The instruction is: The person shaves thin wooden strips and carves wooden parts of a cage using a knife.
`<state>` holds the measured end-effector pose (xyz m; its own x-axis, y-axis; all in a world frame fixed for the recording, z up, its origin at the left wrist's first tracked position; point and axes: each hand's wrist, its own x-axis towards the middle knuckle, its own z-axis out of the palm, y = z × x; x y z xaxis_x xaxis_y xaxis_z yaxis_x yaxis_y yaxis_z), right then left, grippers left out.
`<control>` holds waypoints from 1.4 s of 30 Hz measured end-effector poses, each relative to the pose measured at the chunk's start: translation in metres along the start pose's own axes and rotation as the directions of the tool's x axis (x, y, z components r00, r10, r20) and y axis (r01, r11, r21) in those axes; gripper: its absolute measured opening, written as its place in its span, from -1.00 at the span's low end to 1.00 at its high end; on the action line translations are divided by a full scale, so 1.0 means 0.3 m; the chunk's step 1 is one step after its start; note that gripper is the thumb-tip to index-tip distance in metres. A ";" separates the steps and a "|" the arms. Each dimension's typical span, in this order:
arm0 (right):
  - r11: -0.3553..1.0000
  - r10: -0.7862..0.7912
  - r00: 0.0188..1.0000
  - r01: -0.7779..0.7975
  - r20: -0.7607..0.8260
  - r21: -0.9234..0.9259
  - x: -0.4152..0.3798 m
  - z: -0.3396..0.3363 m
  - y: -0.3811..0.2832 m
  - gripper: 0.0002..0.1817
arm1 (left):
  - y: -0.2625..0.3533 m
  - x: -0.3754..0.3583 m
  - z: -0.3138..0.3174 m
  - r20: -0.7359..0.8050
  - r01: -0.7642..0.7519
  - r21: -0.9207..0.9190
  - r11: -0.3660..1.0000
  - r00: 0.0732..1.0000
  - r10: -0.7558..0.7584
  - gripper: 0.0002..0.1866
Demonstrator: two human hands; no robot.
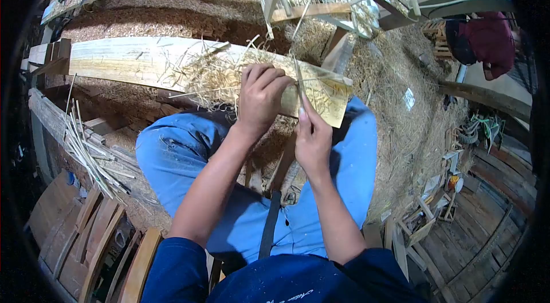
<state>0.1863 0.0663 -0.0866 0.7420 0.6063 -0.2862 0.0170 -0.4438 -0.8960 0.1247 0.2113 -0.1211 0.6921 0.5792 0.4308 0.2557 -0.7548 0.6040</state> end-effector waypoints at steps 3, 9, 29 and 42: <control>0.999 -0.022 1.000 0.022 0.009 -0.030 -0.028 -0.010 -0.001 -0.55 | -0.001 0.011 -0.012 -0.010 0.011 0.013 1.000 1.000 -0.010 -0.82; 1.000 0.009 1.000 -0.009 0.011 -0.007 -0.013 0.001 0.004 -0.55 | -0.003 0.003 0.001 -0.030 -0.005 0.055 0.998 1.000 0.007 -0.80; 0.999 0.018 1.000 -0.018 0.015 0.026 -0.003 -0.012 -0.011 -0.56 | -0.008 0.010 0.001 -0.048 -0.027 0.011 1.000 0.998 0.027 -0.81; 0.937 0.155 0.984 -0.175 0.089 0.301 -0.015 -0.027 -0.029 -0.55 | -0.013 0.005 -0.009 -0.004 0.014 -0.022 1.000 1.000 -0.014 -0.82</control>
<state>0.1880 0.0620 -0.0749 0.6730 0.5862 -0.4510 -0.3156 -0.3238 -0.8919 0.1229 0.2159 -0.1212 0.6858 0.5910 0.4248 0.2504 -0.7396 0.6247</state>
